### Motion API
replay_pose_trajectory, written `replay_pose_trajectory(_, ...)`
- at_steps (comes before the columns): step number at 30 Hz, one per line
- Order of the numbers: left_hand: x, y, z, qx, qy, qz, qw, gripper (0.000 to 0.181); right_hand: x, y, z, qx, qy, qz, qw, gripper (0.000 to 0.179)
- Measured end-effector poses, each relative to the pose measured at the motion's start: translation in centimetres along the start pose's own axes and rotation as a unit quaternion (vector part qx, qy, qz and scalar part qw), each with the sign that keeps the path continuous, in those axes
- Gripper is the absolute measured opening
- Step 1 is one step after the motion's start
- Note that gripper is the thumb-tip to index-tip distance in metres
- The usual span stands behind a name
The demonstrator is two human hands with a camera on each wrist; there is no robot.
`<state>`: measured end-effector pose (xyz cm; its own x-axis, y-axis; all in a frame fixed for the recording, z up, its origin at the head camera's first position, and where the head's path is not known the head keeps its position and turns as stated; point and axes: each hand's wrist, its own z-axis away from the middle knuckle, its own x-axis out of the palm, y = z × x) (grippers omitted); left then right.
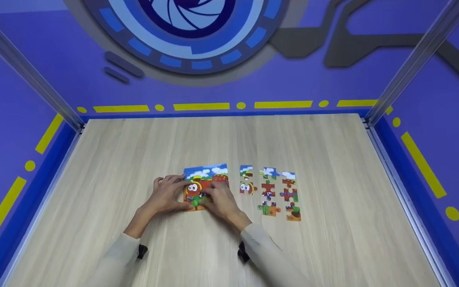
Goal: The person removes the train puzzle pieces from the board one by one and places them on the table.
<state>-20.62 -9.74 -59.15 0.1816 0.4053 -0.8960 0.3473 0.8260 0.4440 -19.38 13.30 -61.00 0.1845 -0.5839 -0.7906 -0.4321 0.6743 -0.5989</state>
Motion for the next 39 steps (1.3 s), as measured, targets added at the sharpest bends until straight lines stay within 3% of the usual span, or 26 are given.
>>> replay_pose_trajectory(6, 0.0, 0.4, -0.1, 0.002, -0.005, 0.000, 1.0000, 0.075, 0.5, -0.4, -0.2, 0.029, 0.001, -0.002, 0.9996, 0.031)
replay_pose_trajectory(14, -0.6, -0.1, 0.2, 0.010, -0.008, -0.009, 0.9999, 0.076, 1.0, -1.0, -0.6, 0.034, 0.016, -0.013, 0.9992, 0.034)
replay_pose_trajectory(21, -1.4, -0.4, 0.0, 0.010, -0.045, -0.002, 0.9989, 0.079, 1.0, -1.5, -1.0, 0.060, 0.008, -0.023, 0.9979, 0.031)
replay_pose_trajectory(26, -1.3, -0.1, -0.2, 0.011, -0.053, 0.010, 0.9985, 0.080, 0.8, -1.3, -0.9, 0.080, 0.024, -0.048, 0.9954, 0.031)
replay_pose_trajectory(34, -1.0, -0.1, -0.2, 0.011, -0.054, 0.014, 0.9984, 0.082, 1.4, -1.0, -0.3, 0.060, 0.072, -0.078, 0.9925, 0.031)
replay_pose_trajectory(39, -0.9, -0.3, -0.1, 0.007, -0.056, 0.018, 0.9982, 0.082, 1.8, -1.1, 0.0, 0.031, 0.076, -0.129, 0.9883, 0.029)
